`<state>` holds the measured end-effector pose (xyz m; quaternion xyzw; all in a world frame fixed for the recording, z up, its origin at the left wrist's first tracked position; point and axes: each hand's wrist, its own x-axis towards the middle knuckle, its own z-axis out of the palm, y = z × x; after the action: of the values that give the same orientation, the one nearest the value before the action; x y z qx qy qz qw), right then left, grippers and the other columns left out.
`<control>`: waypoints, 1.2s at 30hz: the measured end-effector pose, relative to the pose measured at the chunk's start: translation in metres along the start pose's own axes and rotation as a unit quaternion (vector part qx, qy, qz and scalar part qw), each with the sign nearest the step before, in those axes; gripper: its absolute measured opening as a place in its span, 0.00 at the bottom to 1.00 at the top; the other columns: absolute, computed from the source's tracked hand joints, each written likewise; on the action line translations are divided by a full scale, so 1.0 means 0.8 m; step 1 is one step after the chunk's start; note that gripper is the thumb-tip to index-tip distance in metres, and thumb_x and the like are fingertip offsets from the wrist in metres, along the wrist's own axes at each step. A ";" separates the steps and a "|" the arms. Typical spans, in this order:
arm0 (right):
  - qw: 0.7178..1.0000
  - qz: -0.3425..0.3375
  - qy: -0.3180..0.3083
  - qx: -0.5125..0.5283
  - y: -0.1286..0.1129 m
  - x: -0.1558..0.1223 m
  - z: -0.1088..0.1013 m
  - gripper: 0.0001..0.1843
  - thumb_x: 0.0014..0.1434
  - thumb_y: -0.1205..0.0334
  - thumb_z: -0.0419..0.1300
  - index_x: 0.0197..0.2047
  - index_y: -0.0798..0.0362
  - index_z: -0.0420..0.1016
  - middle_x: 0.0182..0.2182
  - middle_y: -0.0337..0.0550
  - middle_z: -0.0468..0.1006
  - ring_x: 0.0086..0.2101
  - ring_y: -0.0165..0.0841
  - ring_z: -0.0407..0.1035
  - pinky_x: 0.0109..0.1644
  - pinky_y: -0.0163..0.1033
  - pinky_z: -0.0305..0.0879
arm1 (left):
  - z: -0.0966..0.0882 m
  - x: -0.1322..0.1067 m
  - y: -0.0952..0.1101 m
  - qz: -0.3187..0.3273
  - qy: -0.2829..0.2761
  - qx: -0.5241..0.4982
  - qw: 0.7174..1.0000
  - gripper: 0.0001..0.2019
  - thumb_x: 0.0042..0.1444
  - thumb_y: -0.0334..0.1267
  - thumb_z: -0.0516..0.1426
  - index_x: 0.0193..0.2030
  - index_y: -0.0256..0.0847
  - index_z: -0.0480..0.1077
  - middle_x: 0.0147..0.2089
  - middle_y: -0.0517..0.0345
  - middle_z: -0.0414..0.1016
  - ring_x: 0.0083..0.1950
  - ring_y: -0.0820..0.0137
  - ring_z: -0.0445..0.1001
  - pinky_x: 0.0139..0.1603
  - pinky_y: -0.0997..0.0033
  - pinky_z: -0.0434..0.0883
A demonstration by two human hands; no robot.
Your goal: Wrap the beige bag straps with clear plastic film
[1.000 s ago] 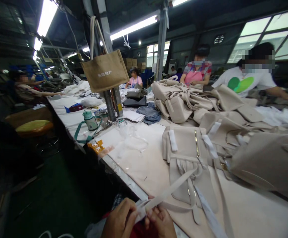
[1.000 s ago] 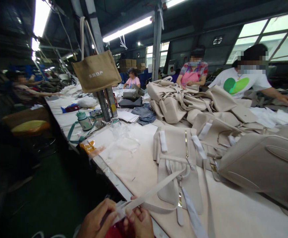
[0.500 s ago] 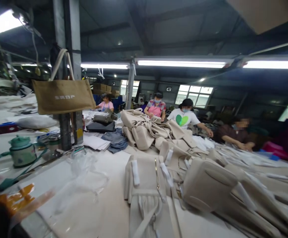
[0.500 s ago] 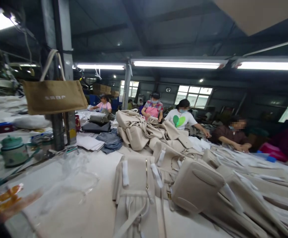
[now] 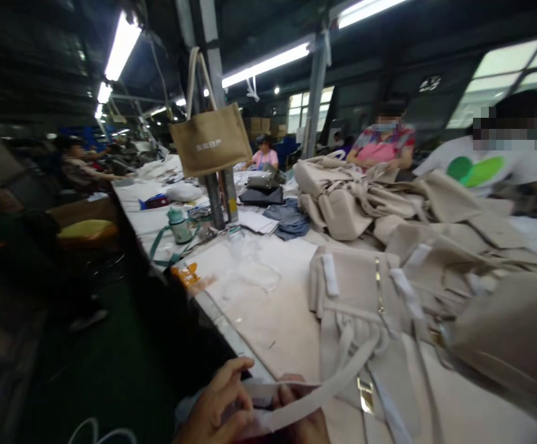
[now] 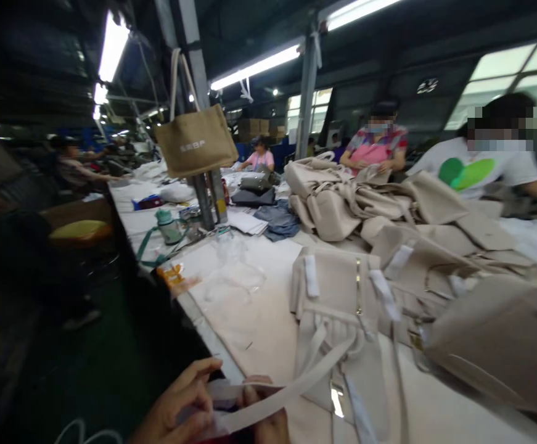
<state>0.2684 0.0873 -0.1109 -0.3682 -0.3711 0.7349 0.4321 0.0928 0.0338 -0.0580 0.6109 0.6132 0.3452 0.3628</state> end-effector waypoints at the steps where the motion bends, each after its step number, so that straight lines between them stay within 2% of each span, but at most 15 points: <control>1: 1.000 -0.002 0.024 0.016 0.010 0.005 -0.003 0.21 0.49 0.42 0.68 0.33 0.52 0.73 0.23 0.36 0.71 0.26 0.30 0.65 0.29 0.35 0.61 | -0.008 -0.015 0.003 -0.005 -0.019 -0.001 1.000 0.13 0.57 0.49 0.55 0.34 0.43 0.74 0.66 0.51 0.61 0.65 0.56 0.63 0.65 0.56 0.60; 4: 0.996 0.014 0.061 0.065 0.028 0.010 -0.011 0.20 0.47 0.46 0.71 0.35 0.52 0.74 0.27 0.38 0.73 0.30 0.32 0.67 0.31 0.35 0.62 | -0.018 -0.029 0.006 -0.051 -0.019 -0.017 0.998 0.07 0.58 0.41 0.55 0.35 0.43 0.72 0.67 0.51 0.58 0.67 0.58 0.59 0.66 0.57 0.57; 6: 0.995 0.030 0.044 0.084 0.034 0.010 -0.017 0.20 0.48 0.47 0.70 0.36 0.51 0.73 0.27 0.38 0.73 0.29 0.32 0.67 0.31 0.35 0.61 | -0.021 -0.025 0.002 -0.083 -0.013 -0.037 0.996 0.05 0.57 0.39 0.56 0.34 0.42 0.72 0.67 0.51 0.59 0.66 0.57 0.59 0.64 0.57 0.57; 8: 0.997 0.025 0.002 0.074 0.037 0.011 -0.024 0.19 0.51 0.45 0.68 0.36 0.52 0.73 0.22 0.37 0.72 0.25 0.30 0.64 0.29 0.34 0.58 | -0.025 -0.016 -0.004 -0.095 -0.021 -0.060 0.993 0.04 0.56 0.36 0.56 0.34 0.42 0.72 0.65 0.51 0.62 0.64 0.59 0.62 0.62 0.58 0.59; 12: 0.997 -0.015 -0.079 0.010 0.037 0.016 -0.035 0.22 0.55 0.41 0.63 0.35 0.54 0.73 0.15 0.36 0.69 0.21 0.29 0.59 0.29 0.35 0.51 | -0.035 0.011 -0.008 -0.042 -0.050 -0.085 0.994 0.03 0.54 0.32 0.57 0.34 0.41 0.72 0.60 0.54 0.67 0.60 0.62 0.65 0.59 0.65 0.60; 15: 0.995 -0.017 -0.096 -0.024 0.030 0.016 -0.039 0.22 0.54 0.41 0.62 0.35 0.54 0.73 0.16 0.36 0.70 0.21 0.29 0.60 0.30 0.35 0.50 | -0.034 0.029 -0.009 -0.037 -0.100 -0.116 0.988 0.03 0.53 0.33 0.58 0.33 0.39 0.73 0.47 0.55 0.75 0.50 0.65 0.70 0.50 0.70 0.63; 18: 0.995 -0.003 -0.094 -0.035 0.018 0.013 -0.038 0.20 0.56 0.42 0.61 0.35 0.53 0.73 0.17 0.36 0.69 0.23 0.30 0.61 0.31 0.36 0.51 | -0.026 0.036 -0.015 -0.093 -0.134 -0.176 0.971 0.05 0.51 0.35 0.60 0.33 0.36 0.73 0.32 0.60 0.73 0.34 0.71 0.68 0.36 0.74 0.61; 20: 0.995 0.000 -0.089 -0.039 0.012 0.012 -0.038 0.19 0.57 0.43 0.61 0.35 0.53 0.73 0.17 0.37 0.69 0.24 0.31 0.62 0.31 0.36 0.51 | -0.019 0.037 -0.019 -0.128 -0.133 -0.214 0.959 0.07 0.48 0.36 0.62 0.33 0.34 0.73 0.28 0.62 0.71 0.30 0.74 0.64 0.31 0.75 0.57; 23: 0.996 0.003 -0.078 -0.049 0.009 0.012 -0.038 0.20 0.57 0.43 0.61 0.34 0.53 0.73 0.18 0.38 0.69 0.23 0.31 0.61 0.29 0.36 0.49 | -0.011 0.037 -0.022 -0.172 -0.103 -0.247 0.948 0.09 0.44 0.36 0.63 0.31 0.34 0.72 0.25 0.62 0.70 0.26 0.76 0.61 0.27 0.76 0.54; 27: 0.997 0.009 -0.066 -0.043 0.009 0.012 -0.036 0.20 0.55 0.42 0.61 0.34 0.53 0.74 0.19 0.38 0.69 0.23 0.31 0.61 0.29 0.36 0.51 | -0.003 0.035 -0.017 -0.200 -0.062 -0.282 0.936 0.13 0.39 0.35 0.65 0.34 0.34 0.72 0.26 0.63 0.71 0.25 0.78 0.62 0.26 0.77 0.54; 30: 0.998 0.004 -0.053 -0.038 0.008 0.008 -0.032 0.19 0.53 0.43 0.64 0.33 0.52 0.75 0.21 0.38 0.70 0.24 0.31 0.62 0.29 0.35 0.54 | 0.000 0.033 -0.013 -0.241 -0.078 -0.310 0.916 0.20 0.37 0.35 0.66 0.40 0.33 0.73 0.29 0.62 0.72 0.26 0.78 0.64 0.27 0.77 0.56; 33: 0.999 0.014 -0.043 -0.026 0.008 0.003 -0.029 0.18 0.51 0.44 0.66 0.33 0.51 0.75 0.22 0.38 0.71 0.25 0.31 0.63 0.28 0.34 0.56 | 0.003 0.028 -0.014 -0.280 -0.110 -0.286 0.910 0.17 0.36 0.35 0.65 0.36 0.31 0.74 0.27 0.61 0.73 0.26 0.76 0.65 0.28 0.76 0.57; 36: 1.000 0.013 -0.016 -0.017 0.009 0.000 -0.030 0.17 0.49 0.47 0.68 0.33 0.51 0.75 0.23 0.37 0.72 0.25 0.31 0.64 0.29 0.34 0.57 | 0.008 0.026 -0.019 -0.288 -0.101 -0.253 0.918 0.11 0.37 0.35 0.64 0.30 0.32 0.73 0.24 0.60 0.72 0.25 0.76 0.63 0.27 0.75 0.56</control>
<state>0.2865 0.0904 -0.1279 -0.3691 -0.3854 0.7397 0.4100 0.0914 0.0539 -0.0747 0.3273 0.6153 0.3053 0.6489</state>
